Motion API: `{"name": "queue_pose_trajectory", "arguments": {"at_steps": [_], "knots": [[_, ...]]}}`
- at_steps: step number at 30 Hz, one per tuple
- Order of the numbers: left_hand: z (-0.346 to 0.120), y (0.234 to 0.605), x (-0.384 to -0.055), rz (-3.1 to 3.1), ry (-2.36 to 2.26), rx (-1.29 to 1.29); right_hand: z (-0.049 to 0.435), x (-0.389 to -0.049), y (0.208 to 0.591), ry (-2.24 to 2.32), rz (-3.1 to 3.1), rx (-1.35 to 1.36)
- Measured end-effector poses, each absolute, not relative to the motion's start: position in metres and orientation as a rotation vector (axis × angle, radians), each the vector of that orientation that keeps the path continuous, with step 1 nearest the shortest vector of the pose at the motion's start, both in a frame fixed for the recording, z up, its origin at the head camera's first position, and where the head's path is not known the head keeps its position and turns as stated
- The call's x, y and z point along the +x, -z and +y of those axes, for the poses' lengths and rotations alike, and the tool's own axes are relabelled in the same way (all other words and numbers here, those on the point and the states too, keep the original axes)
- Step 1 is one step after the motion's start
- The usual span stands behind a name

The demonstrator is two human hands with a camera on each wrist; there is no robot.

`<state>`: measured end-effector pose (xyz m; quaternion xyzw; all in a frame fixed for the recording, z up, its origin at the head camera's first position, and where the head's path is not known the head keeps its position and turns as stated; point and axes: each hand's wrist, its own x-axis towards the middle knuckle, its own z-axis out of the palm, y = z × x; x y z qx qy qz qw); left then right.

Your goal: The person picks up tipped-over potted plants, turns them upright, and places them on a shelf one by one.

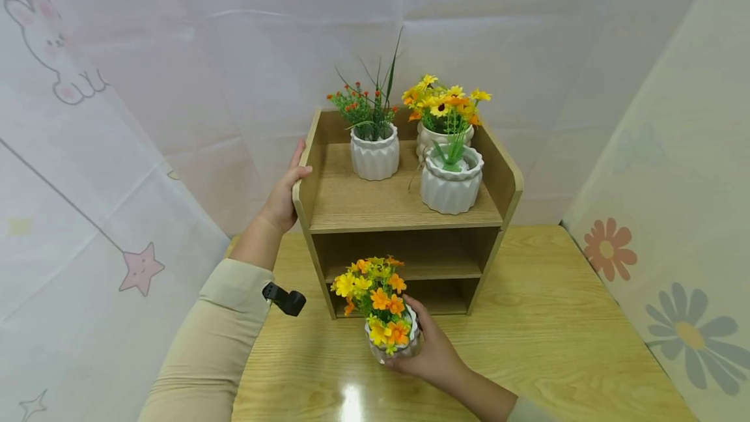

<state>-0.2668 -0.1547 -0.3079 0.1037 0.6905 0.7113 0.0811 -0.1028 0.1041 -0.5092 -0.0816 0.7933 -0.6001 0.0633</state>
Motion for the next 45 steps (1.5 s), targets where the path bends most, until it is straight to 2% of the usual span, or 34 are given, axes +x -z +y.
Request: {"name": "queue_pose_trajectory", "arguments": {"at_steps": [21, 32, 45], "knots": [[-0.155, 0.308, -0.266, 2.084, -2.119, 0.331, 0.088, -0.112, 0.396, 1.839, 2.511, -0.322], [-0.153, 0.310, -0.270, 2.102, -2.106, 0.373, 0.085, -0.128, 0.342, 1.961, 2.460, -0.497], [-0.153, 0.309, -0.268, 2.100, -2.106, 0.286, 0.076, -0.161, 0.308, 2.035, 2.510, -0.474]]}}
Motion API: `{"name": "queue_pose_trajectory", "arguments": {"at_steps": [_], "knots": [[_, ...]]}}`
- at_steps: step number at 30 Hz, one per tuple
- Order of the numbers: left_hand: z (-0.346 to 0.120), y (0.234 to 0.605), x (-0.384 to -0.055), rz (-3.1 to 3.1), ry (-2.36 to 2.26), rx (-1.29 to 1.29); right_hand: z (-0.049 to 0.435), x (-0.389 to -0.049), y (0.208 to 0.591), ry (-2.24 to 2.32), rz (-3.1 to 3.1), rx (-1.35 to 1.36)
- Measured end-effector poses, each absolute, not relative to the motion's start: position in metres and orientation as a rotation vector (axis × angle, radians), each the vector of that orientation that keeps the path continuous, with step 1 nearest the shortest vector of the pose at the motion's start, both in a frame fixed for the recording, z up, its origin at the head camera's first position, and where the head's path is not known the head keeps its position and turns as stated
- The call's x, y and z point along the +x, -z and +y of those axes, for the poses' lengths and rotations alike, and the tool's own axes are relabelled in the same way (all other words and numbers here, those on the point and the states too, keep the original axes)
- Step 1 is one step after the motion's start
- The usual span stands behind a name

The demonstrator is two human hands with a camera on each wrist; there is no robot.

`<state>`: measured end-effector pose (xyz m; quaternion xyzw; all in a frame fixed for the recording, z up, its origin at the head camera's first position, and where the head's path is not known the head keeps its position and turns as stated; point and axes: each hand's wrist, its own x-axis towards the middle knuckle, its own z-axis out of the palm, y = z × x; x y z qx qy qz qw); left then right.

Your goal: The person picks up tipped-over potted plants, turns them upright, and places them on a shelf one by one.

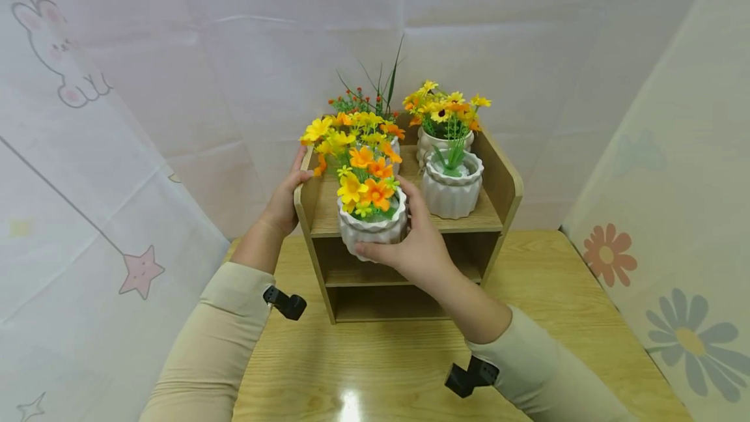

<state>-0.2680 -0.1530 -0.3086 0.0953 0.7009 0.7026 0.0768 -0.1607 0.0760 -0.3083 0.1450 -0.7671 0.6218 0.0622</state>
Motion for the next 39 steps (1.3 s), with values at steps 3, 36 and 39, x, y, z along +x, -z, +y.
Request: {"name": "queue_pose_trajectory", "arguments": {"at_steps": [3, 36, 39], "knots": [[-0.154, 0.309, -0.269, 2.114, -2.091, 0.288, 0.073, -0.170, 0.307, -1.913, -2.289, 0.429], [-0.153, 0.309, -0.268, 2.086, -2.123, 0.330, 0.055, -0.227, 0.321, -1.795, -2.220, 0.225], [-0.154, 0.309, -0.268, 2.085, -2.122, 0.325, 0.054, -0.228, 0.322, -1.791, -2.225, 0.223]]}}
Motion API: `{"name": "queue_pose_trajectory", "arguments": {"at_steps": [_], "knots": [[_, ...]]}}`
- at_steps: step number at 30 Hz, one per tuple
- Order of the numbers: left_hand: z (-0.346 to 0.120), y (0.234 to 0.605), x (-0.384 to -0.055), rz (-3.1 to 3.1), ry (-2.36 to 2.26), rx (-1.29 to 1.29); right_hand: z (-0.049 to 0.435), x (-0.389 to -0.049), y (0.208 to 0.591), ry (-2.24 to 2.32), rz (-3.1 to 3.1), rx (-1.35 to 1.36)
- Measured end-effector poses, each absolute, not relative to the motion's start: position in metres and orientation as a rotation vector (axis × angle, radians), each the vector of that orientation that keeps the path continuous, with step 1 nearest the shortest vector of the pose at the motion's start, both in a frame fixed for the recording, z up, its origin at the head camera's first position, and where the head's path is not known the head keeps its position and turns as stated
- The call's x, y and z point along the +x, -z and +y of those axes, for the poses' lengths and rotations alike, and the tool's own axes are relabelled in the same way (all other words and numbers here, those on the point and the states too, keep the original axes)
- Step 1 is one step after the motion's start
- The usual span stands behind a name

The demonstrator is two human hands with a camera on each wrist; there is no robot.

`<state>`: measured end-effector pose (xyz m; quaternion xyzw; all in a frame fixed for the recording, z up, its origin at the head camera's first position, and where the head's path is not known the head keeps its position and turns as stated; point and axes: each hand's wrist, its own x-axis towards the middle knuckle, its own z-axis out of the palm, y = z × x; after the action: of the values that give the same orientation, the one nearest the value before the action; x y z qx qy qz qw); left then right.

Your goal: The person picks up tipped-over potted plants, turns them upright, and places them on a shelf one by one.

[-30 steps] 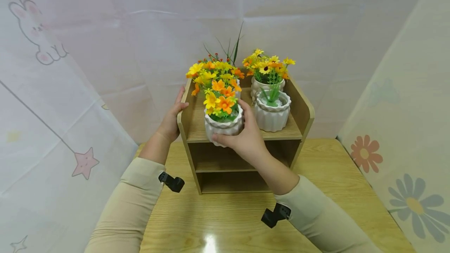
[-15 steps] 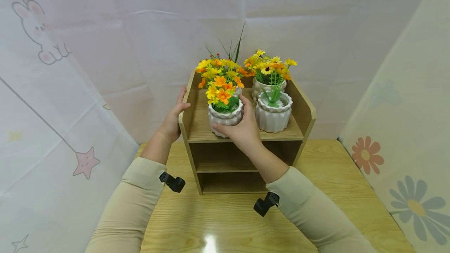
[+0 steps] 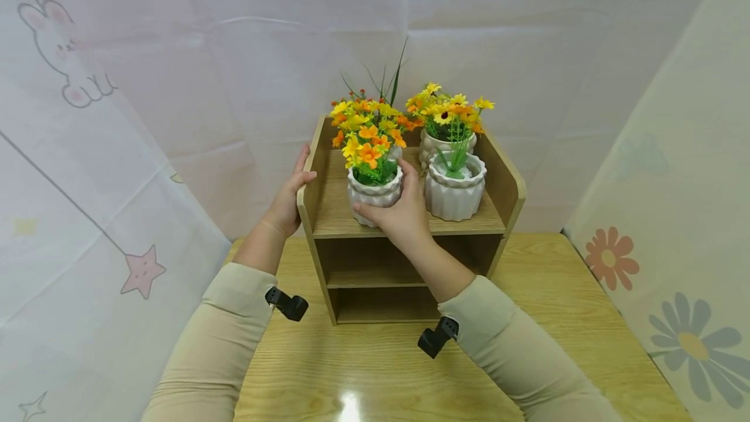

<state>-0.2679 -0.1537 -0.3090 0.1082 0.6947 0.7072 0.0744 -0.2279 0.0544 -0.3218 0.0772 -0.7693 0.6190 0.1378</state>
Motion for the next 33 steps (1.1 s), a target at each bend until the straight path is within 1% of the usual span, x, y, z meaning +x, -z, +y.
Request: {"name": "queue_pose_trajectory", "arguments": {"at_steps": [15, 21, 25, 28, 31, 33], "knots": [[-0.153, 0.310, -0.270, 2.084, -2.112, 0.338, 0.055, -0.230, 0.326, -1.714, -2.275, 0.226], [-0.154, 0.309, -0.271, 2.082, -2.101, 0.328, 0.064, -0.216, 0.325, -1.739, -2.308, 0.202], [-0.159, 0.312, -0.270, 2.102, -2.103, 0.400, 0.084, -0.192, 0.332, -1.652, -2.251, 0.345], [-0.167, 0.321, -0.270, 2.116, -2.112, 0.465, 0.108, -0.178, 0.340, -1.544, -1.985, 0.513], [-0.179, 0.333, -0.271, 2.180, -2.082, 0.435, 0.140, -0.178, 0.346, -1.403, -1.702, 0.548], [-0.189, 0.341, -0.274, 2.338, -1.955, 0.357, 0.163, -0.187, 0.349, -1.313, -1.587, 0.461]]}}
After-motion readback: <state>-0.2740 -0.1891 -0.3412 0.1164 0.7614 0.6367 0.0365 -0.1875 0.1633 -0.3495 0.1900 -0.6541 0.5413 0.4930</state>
